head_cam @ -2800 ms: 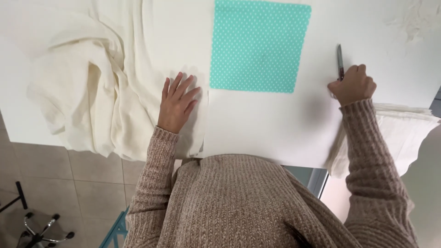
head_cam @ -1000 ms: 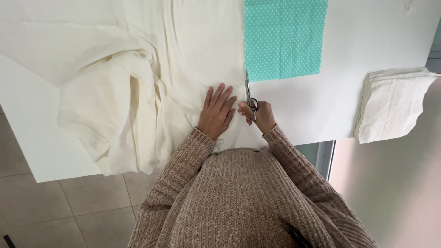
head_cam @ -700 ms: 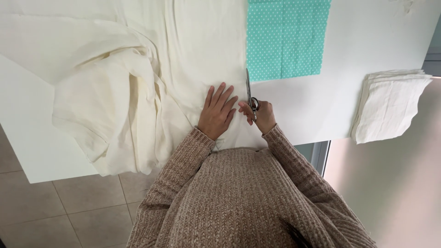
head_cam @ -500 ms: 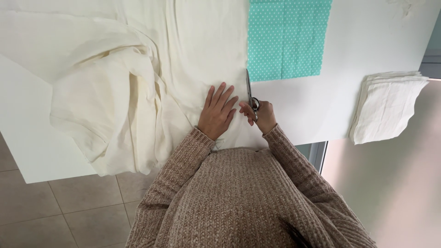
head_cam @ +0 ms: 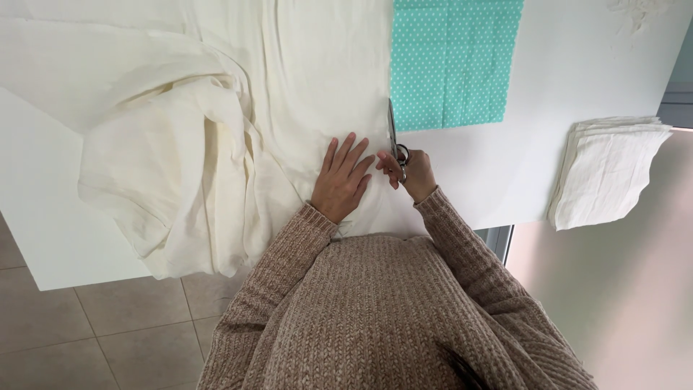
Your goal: Cutting a piece of white fabric using a blue template and scissors.
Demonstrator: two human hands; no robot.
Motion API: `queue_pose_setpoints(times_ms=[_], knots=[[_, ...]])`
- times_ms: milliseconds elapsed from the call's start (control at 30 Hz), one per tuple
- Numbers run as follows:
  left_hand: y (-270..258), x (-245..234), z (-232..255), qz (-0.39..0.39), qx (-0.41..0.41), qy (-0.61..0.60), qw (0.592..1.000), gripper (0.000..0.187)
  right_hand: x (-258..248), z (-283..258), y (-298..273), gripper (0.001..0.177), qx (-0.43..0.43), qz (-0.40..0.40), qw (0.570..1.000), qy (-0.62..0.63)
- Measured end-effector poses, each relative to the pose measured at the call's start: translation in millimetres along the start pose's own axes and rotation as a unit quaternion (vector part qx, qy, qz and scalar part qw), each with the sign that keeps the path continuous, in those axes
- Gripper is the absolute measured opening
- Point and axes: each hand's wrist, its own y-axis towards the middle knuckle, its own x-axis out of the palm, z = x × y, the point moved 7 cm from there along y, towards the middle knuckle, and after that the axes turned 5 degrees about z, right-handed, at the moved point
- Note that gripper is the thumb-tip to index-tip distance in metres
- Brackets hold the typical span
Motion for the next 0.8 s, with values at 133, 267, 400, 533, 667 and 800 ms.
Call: queue_pose_setpoints(times_ms=[133,267,400,533,667,800], knots=[[-0.4,0.0,0.1,-0.004,-0.004,-0.003,1.0,0.033,-0.1,-2.8,11.7,0.042,-0.003,-0.002,0.999,0.037],[-0.3,0.2,-0.2,-0.011,-0.007,-0.009,1.0,0.033,-3.0,3.4,19.2,0.042,-0.007,0.0,0.999,0.04],[1.3,-1.0,0.8,-0.013,-0.007,-0.004,1.0,0.033,-2.9,9.5,20.4,0.043,-0.014,0.004,1.0,0.028],[0.2,-0.8,0.7,-0.012,-0.006,-0.006,1.0,0.033,-2.8,9.3,28.3,0.039,-0.015,0.004,0.999,0.052],[2.4,-3.5,2.0,-0.009,-0.005,-0.007,1.0,0.032,-2.7,-0.1,38.0,0.044,-0.021,-0.003,0.998,0.067],[1.8,-2.5,1.8,-0.01,-0.005,-0.004,1.0,0.032,-2.4,-0.1,39.7,0.044,-0.03,-0.002,0.999,0.044]])
